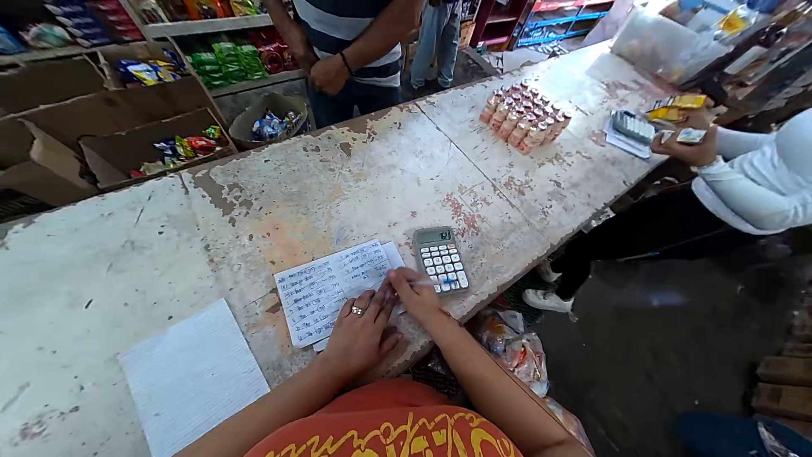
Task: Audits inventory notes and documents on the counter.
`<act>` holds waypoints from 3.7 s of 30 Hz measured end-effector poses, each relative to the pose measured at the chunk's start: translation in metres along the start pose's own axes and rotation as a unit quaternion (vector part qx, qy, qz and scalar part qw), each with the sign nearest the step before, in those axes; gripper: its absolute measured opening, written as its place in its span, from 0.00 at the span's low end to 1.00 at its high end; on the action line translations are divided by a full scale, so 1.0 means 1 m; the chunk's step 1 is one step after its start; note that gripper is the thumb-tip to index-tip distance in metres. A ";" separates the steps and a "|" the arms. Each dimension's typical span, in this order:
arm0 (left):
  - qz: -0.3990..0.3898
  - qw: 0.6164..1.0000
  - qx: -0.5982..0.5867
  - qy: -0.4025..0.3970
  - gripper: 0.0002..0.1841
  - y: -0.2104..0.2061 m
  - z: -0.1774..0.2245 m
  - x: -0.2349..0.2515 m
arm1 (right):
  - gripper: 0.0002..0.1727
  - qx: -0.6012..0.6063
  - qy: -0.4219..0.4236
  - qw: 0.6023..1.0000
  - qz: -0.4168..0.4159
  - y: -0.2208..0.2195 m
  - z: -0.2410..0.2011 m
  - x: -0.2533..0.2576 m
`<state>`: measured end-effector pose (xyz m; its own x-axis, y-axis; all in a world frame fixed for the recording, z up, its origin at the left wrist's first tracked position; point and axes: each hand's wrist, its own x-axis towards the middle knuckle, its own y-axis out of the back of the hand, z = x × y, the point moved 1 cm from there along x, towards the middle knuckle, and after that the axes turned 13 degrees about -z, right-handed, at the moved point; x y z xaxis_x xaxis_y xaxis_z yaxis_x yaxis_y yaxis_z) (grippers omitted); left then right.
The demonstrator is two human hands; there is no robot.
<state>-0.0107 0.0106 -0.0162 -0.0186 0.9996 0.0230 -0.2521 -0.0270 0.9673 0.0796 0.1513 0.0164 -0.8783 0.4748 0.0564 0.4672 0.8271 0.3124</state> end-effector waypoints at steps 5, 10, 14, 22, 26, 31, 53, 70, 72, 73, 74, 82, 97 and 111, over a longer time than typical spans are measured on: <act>0.022 1.000 -0.006 -0.005 0.32 -0.002 -0.003 -0.003 | 0.18 -0.035 -0.092 0.994 0.048 0.000 0.016 0.029; 0.055 0.998 0.016 -0.011 0.32 -0.005 -0.002 -0.003 | 0.18 -0.003 -0.074 0.995 0.066 -0.006 0.018 0.025; 0.063 0.998 0.030 -0.008 0.34 -0.007 0.000 -0.001 | 0.21 -0.088 -0.085 0.991 0.055 -0.010 0.017 0.026; 0.077 0.996 0.042 -0.011 0.33 -0.008 -0.002 0.001 | 0.20 -0.099 -0.094 0.990 0.043 -0.006 0.016 0.028; 0.082 0.996 0.040 -0.012 0.33 -0.008 -0.001 0.000 | 0.19 -0.116 -0.063 0.990 0.047 -0.010 0.020 0.026; 0.066 0.997 0.025 -0.013 0.34 -0.009 -0.003 0.000 | 0.20 -0.136 -0.073 0.985 0.072 -0.007 0.015 0.022; 0.047 0.998 0.009 -0.029 0.34 -0.009 -0.004 0.005 | 0.18 -0.171 -0.051 0.980 0.085 -0.003 0.019 0.023; -0.055 0.991 -0.119 -0.038 0.29 0.017 -0.008 0.002 | 0.12 0.008 0.114 0.973 0.200 0.004 0.019 0.007; -0.078 0.982 -0.170 -0.023 0.27 0.033 -0.025 0.002 | 0.12 0.010 0.156 0.966 0.205 0.014 0.016 -0.007; -0.047 0.983 -0.175 -0.008 0.26 0.038 -0.040 0.001 | 0.14 0.014 0.158 0.964 0.212 0.018 0.014 -0.016; -0.005 0.986 -0.164 0.014 0.25 0.042 -0.059 -0.001 | 0.14 0.017 0.151 0.962 0.226 0.023 0.012 -0.026; -0.081 0.961 -0.157 0.211 0.47 0.063 -0.151 -0.036 | 0.16 0.091 -0.036 0.920 0.379 0.060 0.018 -0.113; -0.002 0.900 -0.435 0.015 0.10 0.115 -0.088 -0.081 | 0.23 0.114 -0.032 0.979 0.164 -0.017 -0.008 -0.128; 0.145 0.682 -0.680 0.229 0.14 0.066 -0.027 -0.191 | 0.18 0.253 -0.125 0.955 0.091 -0.083 -0.039 -0.114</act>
<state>-0.0501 -0.1829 0.0367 -0.4791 0.8501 -0.2185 -0.8317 -0.5192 -0.1965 0.1369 0.0164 0.0210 -0.7556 0.6294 -0.1816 0.6548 0.7335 -0.1822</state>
